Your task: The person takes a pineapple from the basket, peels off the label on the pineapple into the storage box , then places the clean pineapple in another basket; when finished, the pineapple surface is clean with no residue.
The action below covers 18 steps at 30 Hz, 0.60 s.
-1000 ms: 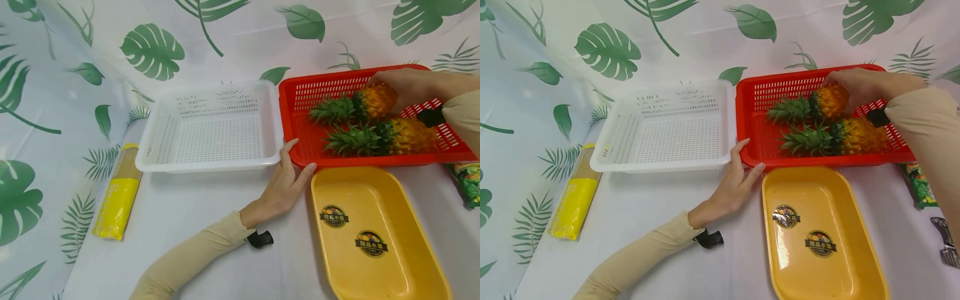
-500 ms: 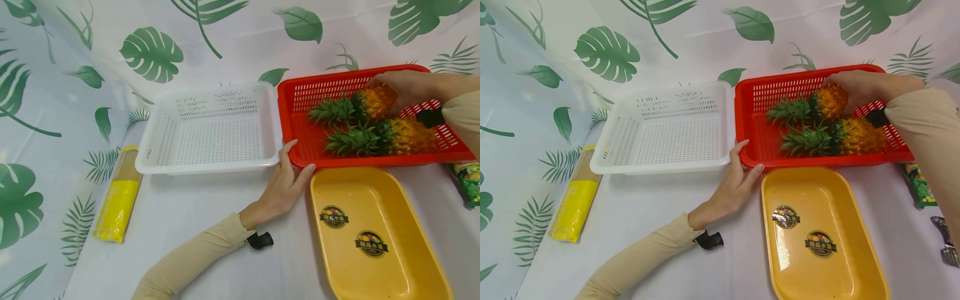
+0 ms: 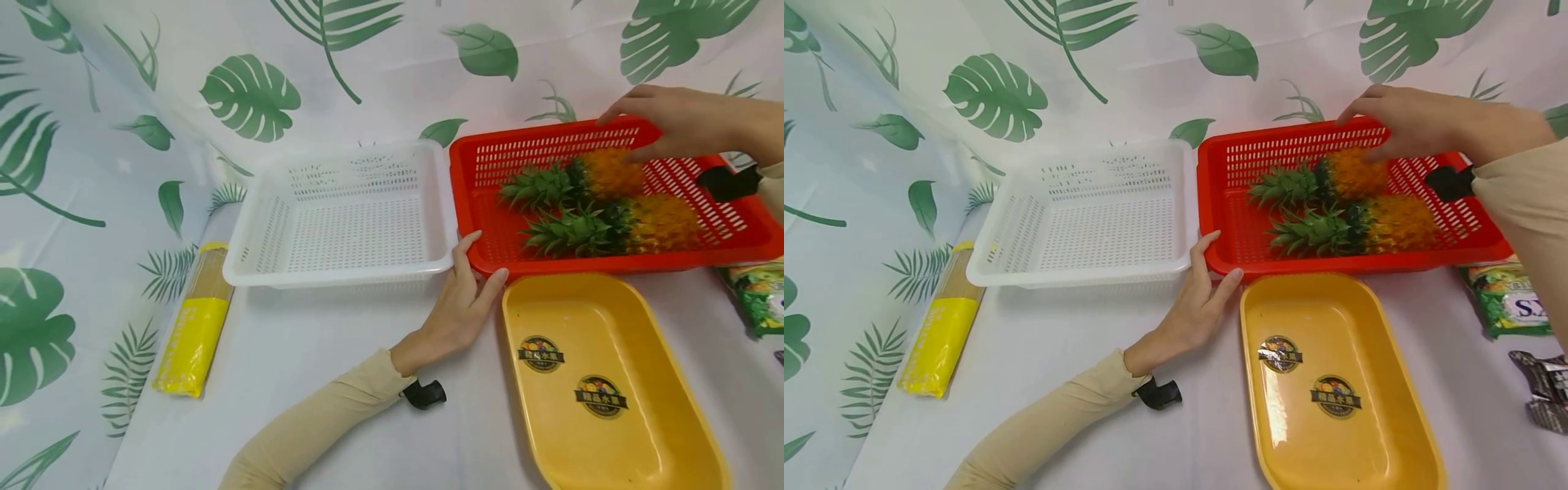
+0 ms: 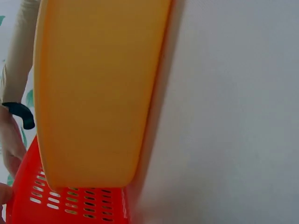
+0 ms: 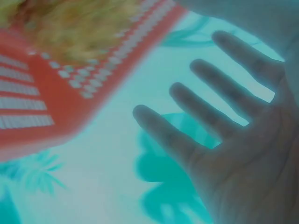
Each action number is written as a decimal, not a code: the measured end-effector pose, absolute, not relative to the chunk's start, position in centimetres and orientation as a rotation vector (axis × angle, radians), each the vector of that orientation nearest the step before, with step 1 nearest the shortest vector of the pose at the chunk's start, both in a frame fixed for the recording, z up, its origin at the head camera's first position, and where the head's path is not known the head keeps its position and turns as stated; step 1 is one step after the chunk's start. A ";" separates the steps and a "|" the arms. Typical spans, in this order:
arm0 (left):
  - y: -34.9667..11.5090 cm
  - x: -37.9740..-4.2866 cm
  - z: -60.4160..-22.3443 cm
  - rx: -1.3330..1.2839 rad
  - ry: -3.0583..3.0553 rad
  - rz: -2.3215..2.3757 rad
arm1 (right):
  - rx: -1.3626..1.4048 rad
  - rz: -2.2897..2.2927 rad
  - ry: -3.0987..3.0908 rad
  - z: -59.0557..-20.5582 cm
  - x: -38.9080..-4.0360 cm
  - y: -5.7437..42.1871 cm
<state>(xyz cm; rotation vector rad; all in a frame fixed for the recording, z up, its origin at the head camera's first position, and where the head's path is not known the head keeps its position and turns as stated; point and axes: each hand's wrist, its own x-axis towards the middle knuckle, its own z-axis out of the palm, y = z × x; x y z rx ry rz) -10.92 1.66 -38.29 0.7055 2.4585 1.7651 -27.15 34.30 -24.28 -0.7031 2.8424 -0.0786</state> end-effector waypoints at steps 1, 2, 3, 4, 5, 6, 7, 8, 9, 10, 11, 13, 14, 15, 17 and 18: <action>1.6 -10.9 -38.3 0.699 2.455 1.766 | -0.728 -0.086 2.853 -24.0 -26.7 33.8; 1.6 -10.9 -38.3 0.688 2.459 1.766 | -0.740 -0.092 2.858 -23.7 -26.2 33.3; 1.6 -10.8 -38.2 0.679 2.457 1.768 | -0.756 -0.094 2.856 -23.4 -25.7 32.7; 1.6 -10.8 -38.2 0.668 2.448 1.777 | -0.775 -0.094 2.856 -23.1 -25.2 32.1; 1.6 -10.7 -38.2 0.659 2.430 1.791 | -0.788 -0.092 2.853 -22.8 -24.6 31.5; 1.5 -10.5 -38.1 0.648 2.408 1.806 | -0.800 -0.093 2.850 -22.6 -24.0 31.0; 1.5 -10.4 -38.1 0.643 2.381 1.822 | -0.809 -0.086 2.844 -22.5 -23.4 30.4; 1.4 -10.3 -38.0 0.633 2.361 1.826 | -0.822 -0.081 2.846 -22.3 -22.7 29.9; 1.3 -10.1 -37.8 0.620 2.341 1.827 | -0.848 -0.080 2.854 -22.3 -22.0 29.5; 1.2 -9.9 -37.7 0.610 2.320 1.825 | -0.873 -0.082 2.865 -22.3 -21.4 29.0; 1.0 -9.7 -37.5 0.598 2.304 1.815 | -0.887 -0.088 2.867 -22.3 -20.8 28.6; 0.4 -9.2 -36.9 0.572 2.275 1.766 | -0.950 -0.102 2.890 -22.6 -19.6 27.7; -0.1 -8.8 -36.5 0.562 2.261 1.733 | -0.980 -0.114 2.904 -22.8 -19.0 27.3; -0.6 -8.6 -36.1 0.561 2.238 1.695 | -1.011 -0.128 2.918 -23.0 -18.4 26.9; -2.1 -8.1 -35.2 0.569 2.178 1.609 | -1.083 -0.180 2.943 -23.4 -17.3 26.3; -2.9 -8.0 -34.8 0.582 2.151 1.565 | -1.112 -0.207 2.957 -23.7 -16.7 26.1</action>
